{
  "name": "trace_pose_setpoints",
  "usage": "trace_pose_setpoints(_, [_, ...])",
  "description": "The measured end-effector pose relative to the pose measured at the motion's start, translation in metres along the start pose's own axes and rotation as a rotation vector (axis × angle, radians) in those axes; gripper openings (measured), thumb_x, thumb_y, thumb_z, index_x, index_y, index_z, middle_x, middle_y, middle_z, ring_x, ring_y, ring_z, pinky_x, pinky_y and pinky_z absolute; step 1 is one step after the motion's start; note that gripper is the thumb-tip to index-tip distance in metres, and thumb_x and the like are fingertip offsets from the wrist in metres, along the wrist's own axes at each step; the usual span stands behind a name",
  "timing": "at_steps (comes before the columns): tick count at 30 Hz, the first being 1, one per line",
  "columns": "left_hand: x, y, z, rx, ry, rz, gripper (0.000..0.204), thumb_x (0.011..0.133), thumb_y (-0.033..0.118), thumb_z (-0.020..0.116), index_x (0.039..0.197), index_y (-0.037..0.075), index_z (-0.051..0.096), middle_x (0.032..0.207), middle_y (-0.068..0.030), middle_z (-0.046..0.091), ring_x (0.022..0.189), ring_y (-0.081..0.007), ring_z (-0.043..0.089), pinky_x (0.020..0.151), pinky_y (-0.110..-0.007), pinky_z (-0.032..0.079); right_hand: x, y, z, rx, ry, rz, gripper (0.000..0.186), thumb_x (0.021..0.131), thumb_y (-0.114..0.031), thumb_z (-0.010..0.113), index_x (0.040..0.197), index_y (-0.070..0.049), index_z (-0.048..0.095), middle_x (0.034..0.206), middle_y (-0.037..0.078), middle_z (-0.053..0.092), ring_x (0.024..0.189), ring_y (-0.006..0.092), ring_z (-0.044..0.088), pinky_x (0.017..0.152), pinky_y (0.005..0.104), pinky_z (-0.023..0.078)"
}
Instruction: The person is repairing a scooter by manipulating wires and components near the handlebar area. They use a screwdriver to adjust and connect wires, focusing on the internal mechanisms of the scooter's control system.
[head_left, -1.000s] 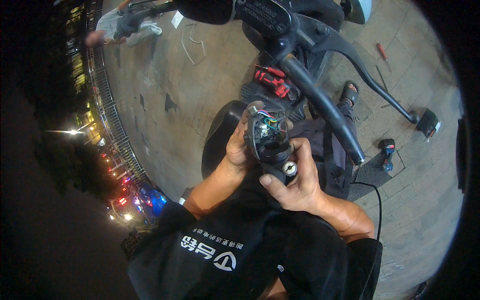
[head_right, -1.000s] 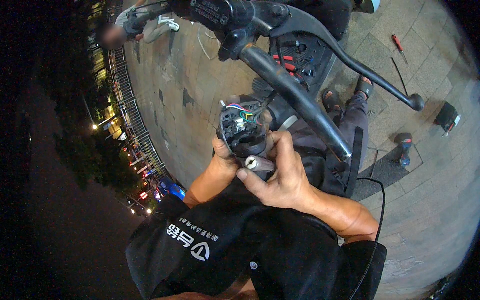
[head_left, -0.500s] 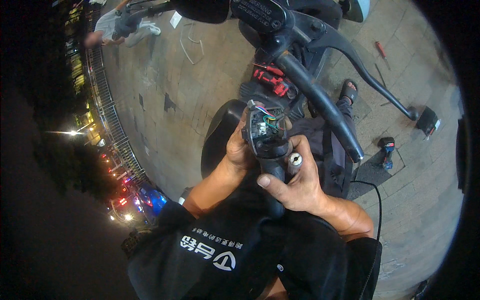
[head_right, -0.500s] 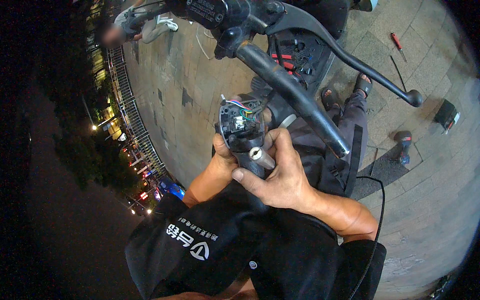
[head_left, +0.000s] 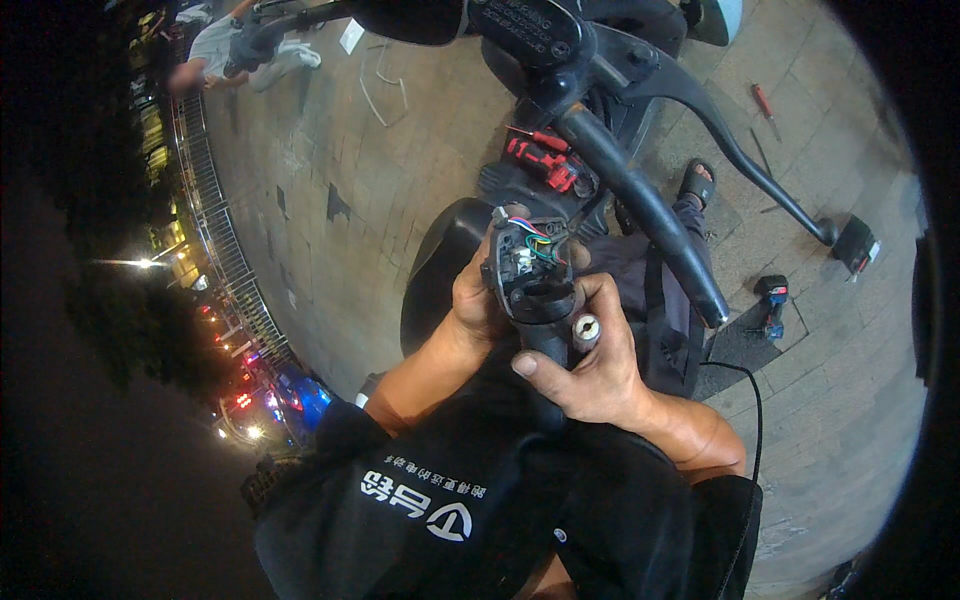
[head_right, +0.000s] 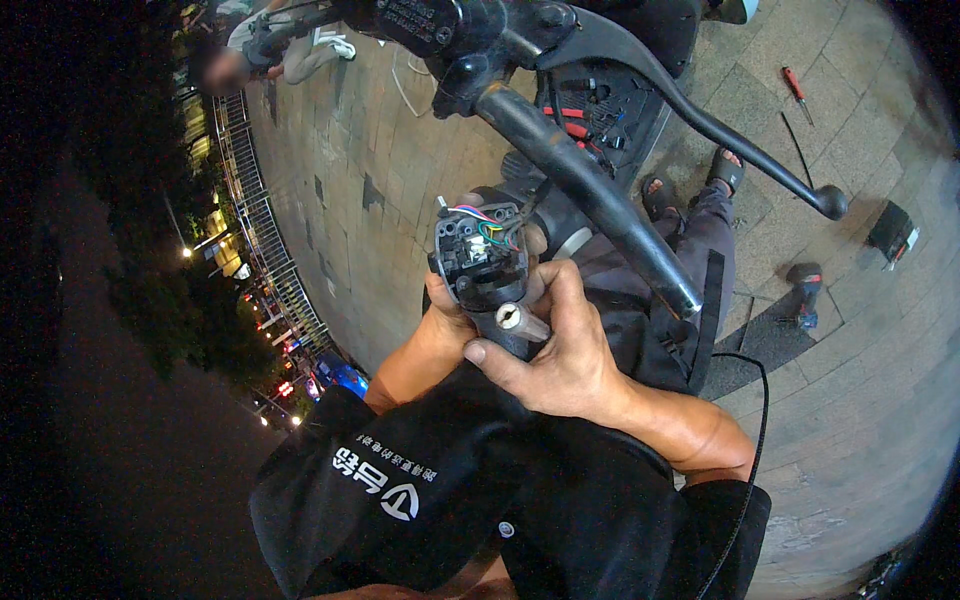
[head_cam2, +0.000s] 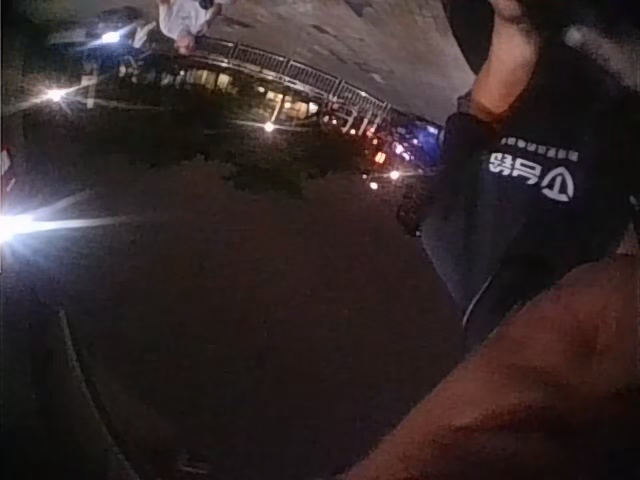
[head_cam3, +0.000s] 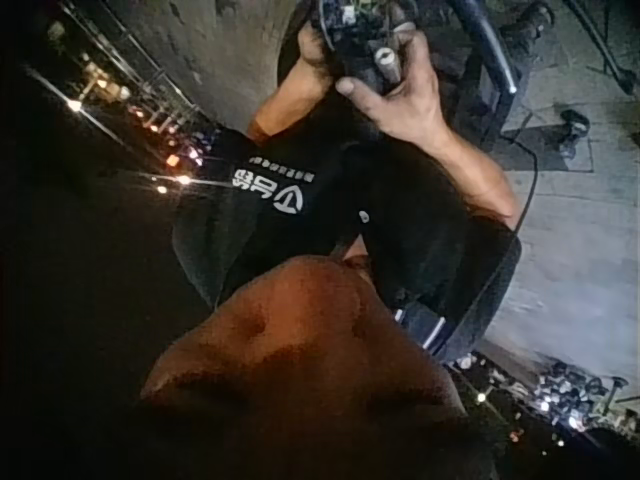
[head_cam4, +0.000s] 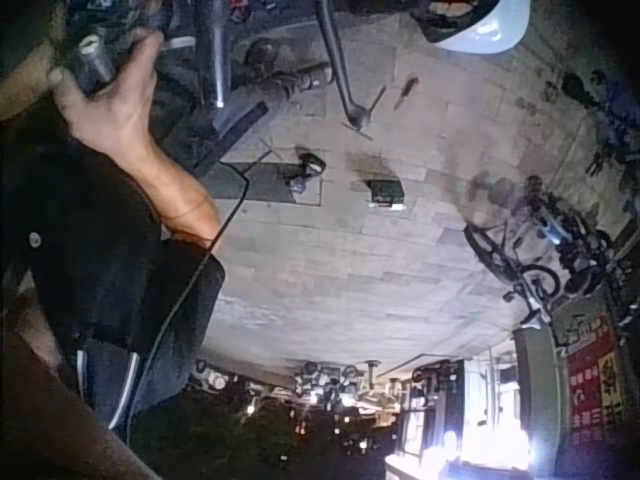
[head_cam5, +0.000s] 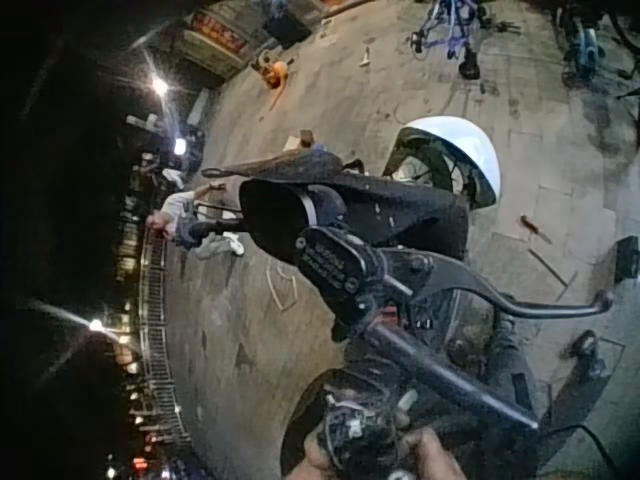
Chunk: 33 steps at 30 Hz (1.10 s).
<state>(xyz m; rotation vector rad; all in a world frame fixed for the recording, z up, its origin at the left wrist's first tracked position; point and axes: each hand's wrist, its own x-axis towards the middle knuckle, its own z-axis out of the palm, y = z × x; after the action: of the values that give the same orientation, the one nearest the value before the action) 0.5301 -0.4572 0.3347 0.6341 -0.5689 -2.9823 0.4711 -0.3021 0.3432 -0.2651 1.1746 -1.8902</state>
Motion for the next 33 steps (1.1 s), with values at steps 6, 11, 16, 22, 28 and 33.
trace_pose_setpoints(6, [-0.001,0.001,0.007,0.088,0.089,-0.021,0.053,0.096,0.047,0.051,0.140,0.019,0.039,0.125,-0.0300,0.054,0.110,-0.0404,0.062,0.087,-0.048,0.057,0.004,0.004,0.000,-0.112,0.034,-0.118,0.059,0.071,-0.016,0.085,0.100,-0.004,0.035,0.079,0.004,0.050,0.069,0.0085,0.053,0.056,0.0249,0.045])
trace_pose_setpoints(11, [0.000,0.001,0.007,0.093,0.065,-0.029,0.049,0.098,0.043,0.049,0.140,0.020,0.039,0.124,-0.0281,0.055,0.108,-0.0379,0.063,0.082,-0.043,0.059,0.003,0.013,0.000,-0.106,0.031,-0.109,0.061,0.070,-0.017,0.086,0.100,-0.004,0.035,0.073,0.004,0.050,0.062,0.0098,0.053,0.052,0.0259,0.044])
trace_pose_setpoints(16, [-0.007,0.006,-0.003,0.173,0.114,-0.075,0.052,0.096,0.043,0.048,0.143,0.022,0.037,0.123,-0.0281,0.055,0.100,-0.0347,0.066,0.057,-0.028,0.057,0.003,0.023,0.002,-0.111,0.050,-0.166,0.061,0.070,-0.016,0.086,0.100,-0.003,0.035,0.068,0.005,0.050,0.056,0.0130,0.054,0.050,0.0283,0.046])
trace_pose_setpoints(22, [-0.011,0.006,-0.006,0.142,0.154,-0.095,0.054,0.096,0.040,0.047,0.145,0.021,0.035,0.124,-0.0276,0.055,0.091,-0.0323,0.068,0.043,-0.022,0.048,0.003,0.016,-0.001,-0.164,-0.001,-0.182,0.063,0.073,-0.014,0.084,0.107,-0.001,0.033,0.080,0.012,0.058,0.070,0.0194,0.062,0.061,0.0305,0.049])
trace_pose_setpoints(28, [-0.011,0.007,-0.008,0.081,0.089,-0.118,0.052,0.098,0.039,0.045,0.146,0.021,0.036,0.126,-0.0278,0.054,0.094,-0.0331,0.068,0.043,-0.022,0.049,0.000,0.011,-0.007,-0.193,-0.064,-0.139,0.070,0.076,-0.014,0.081,0.121,0.003,0.030,0.101,0.016,0.064,0.098,0.0197,0.066,0.079,0.0287,0.053])
trace_pose_setpoints(33, [-0.011,0.009,-0.011,-0.005,0.043,-0.131,0.065,0.091,0.043,0.063,0.148,0.029,0.035,0.126,-0.0335,0.047,0.102,-0.0420,0.062,0.078,-0.044,0.059,0.000,0.014,-0.008,-0.173,-0.073,-0.137,0.064,0.077,-0.015,0.081,0.116,0.001,0.032,0.100,0.016,0.064,0.093,0.0185,0.067,0.075,0.0265,0.053])
